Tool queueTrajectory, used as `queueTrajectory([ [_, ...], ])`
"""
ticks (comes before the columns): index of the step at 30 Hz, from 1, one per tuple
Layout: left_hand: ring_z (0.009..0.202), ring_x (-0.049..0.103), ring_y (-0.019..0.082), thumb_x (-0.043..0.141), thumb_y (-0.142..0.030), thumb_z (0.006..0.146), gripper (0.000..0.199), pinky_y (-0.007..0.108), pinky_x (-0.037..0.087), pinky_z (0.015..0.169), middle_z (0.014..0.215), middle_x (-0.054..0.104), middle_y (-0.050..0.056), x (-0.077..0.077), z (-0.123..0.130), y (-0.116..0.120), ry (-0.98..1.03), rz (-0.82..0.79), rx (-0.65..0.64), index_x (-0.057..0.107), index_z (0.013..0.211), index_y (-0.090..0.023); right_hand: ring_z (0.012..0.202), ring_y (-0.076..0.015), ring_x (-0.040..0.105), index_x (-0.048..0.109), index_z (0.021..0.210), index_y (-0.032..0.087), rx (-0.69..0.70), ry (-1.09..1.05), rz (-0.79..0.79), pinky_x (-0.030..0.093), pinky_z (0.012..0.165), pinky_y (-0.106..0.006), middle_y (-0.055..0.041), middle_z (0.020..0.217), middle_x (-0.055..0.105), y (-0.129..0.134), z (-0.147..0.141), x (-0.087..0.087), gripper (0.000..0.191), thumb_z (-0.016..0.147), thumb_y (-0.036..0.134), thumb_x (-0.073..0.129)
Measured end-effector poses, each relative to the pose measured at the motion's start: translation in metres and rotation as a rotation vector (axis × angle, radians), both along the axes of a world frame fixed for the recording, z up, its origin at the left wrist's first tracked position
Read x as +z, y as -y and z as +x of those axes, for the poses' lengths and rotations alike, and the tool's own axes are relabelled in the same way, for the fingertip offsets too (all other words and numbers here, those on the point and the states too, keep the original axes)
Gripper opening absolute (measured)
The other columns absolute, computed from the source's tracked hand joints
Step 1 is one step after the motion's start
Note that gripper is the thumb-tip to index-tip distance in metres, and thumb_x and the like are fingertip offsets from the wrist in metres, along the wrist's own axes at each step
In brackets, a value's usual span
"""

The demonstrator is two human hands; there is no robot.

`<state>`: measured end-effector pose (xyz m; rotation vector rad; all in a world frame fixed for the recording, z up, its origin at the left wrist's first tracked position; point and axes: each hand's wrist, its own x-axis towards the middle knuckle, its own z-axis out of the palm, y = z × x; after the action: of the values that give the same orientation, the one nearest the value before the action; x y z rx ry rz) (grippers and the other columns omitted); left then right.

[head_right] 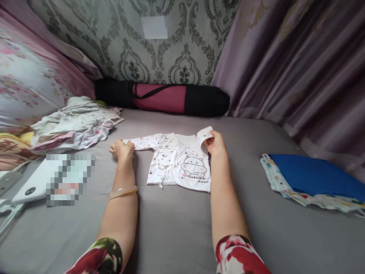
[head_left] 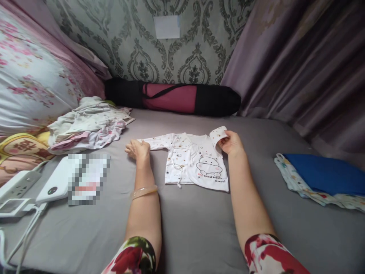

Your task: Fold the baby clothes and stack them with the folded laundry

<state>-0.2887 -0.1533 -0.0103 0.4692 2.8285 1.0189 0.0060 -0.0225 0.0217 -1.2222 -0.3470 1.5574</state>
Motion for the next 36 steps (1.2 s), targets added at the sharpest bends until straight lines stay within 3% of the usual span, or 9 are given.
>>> queueTrajectory([
  [7,0.127,0.045,0.040,0.055,-0.020,0.080,0.037,0.050,0.042,0.099,0.131,0.052,0.026,-0.003,-0.003,-0.002,-0.009,-0.064,0.013,0.059,0.115,-0.009,0.049,-0.0085,0.052,0.054,0.071,0.017,0.041,0.024,0.069,0.043,0.040,-0.015,0.0025,0.056,0.056,0.003,0.003,0.010,0.012,0.083,0.013,0.053],
  [12,0.128,0.044,0.039,0.053,-0.020,0.081,0.038,0.047,0.039,0.102,0.132,0.053,0.025,-0.001,-0.002,-0.003,-0.001,-0.096,0.004,0.058,0.117,-0.007,0.048,-0.0089,0.053,0.056,0.073,0.018,0.066,0.128,0.142,0.044,0.043,-0.017,0.0037,0.056,0.057,0.007,-0.011,0.007,0.011,0.082,0.012,0.054],
  [16,0.128,0.045,0.039,0.052,-0.021,0.081,0.034,0.049,0.037,0.103,0.129,0.055,0.024,-0.003,-0.002,-0.002,0.002,-0.037,0.007,0.060,0.112,-0.010,0.054,-0.0108,0.060,0.061,0.080,0.017,0.277,0.255,0.214,0.048,0.048,-0.020,0.0003,0.066,0.063,0.017,-0.028,0.002,0.008,0.087,0.019,0.057],
  [19,0.127,0.045,0.040,0.052,-0.022,0.081,0.030,0.051,0.036,0.102,0.127,0.057,0.023,-0.007,-0.005,-0.002,0.006,0.036,0.013,0.062,0.107,-0.013,0.068,-0.0133,0.066,0.063,0.080,0.015,0.449,0.412,0.251,0.051,0.057,-0.022,-0.0062,0.080,0.069,0.022,-0.035,-0.002,0.018,0.091,0.029,0.056],
  [22,0.127,0.045,0.039,0.053,-0.023,0.080,0.027,0.052,0.035,0.103,0.125,0.059,0.022,-0.010,-0.007,-0.003,0.011,0.086,0.034,0.062,0.104,-0.015,0.091,-0.0184,0.067,0.066,0.088,0.017,0.473,0.801,0.339,0.053,0.077,-0.028,-0.0076,0.095,0.071,0.020,-0.033,-0.010,0.020,0.093,0.030,0.051],
  [24,0.126,0.045,0.039,0.054,-0.024,0.080,0.025,0.052,0.035,0.103,0.124,0.059,0.021,-0.010,-0.008,-0.004,0.018,0.093,0.043,0.062,0.102,-0.016,0.115,-0.0242,0.058,0.065,0.105,0.017,0.499,1.157,0.415,0.046,0.096,-0.036,-0.0115,0.116,0.067,0.018,-0.030,-0.019,0.026,0.093,0.029,0.046],
  [27,0.126,0.046,0.038,0.053,-0.026,0.082,0.026,0.052,0.034,0.104,0.125,0.059,0.022,-0.009,-0.007,-0.005,0.021,0.084,0.046,0.062,0.103,-0.015,0.142,-0.0308,0.028,0.046,0.138,0.008,0.527,1.551,0.433,0.022,0.115,-0.047,-0.0204,0.151,0.037,0.019,-0.028,-0.037,0.050,0.096,0.034,0.038],
  [30,0.126,0.047,0.038,0.052,-0.028,0.084,0.026,0.050,0.034,0.104,0.125,0.060,0.023,-0.006,-0.005,-0.003,0.025,0.065,0.039,0.063,0.103,-0.013,0.147,-0.0326,0.011,0.027,0.147,-0.003,0.562,1.704,0.371,0.010,0.118,-0.049,-0.0241,0.158,0.017,0.024,-0.030,-0.054,0.067,0.098,0.042,0.030],
  [36,0.119,0.055,0.035,0.050,-0.024,0.084,0.019,0.049,0.039,0.102,0.119,0.064,0.020,-0.004,-0.012,-0.005,0.053,0.124,0.036,0.061,0.098,-0.016,0.146,-0.0325,0.013,0.026,0.147,-0.008,0.580,1.792,0.382,0.010,0.118,-0.045,-0.0245,0.157,0.021,0.028,-0.032,-0.067,0.072,0.098,0.044,0.024],
])
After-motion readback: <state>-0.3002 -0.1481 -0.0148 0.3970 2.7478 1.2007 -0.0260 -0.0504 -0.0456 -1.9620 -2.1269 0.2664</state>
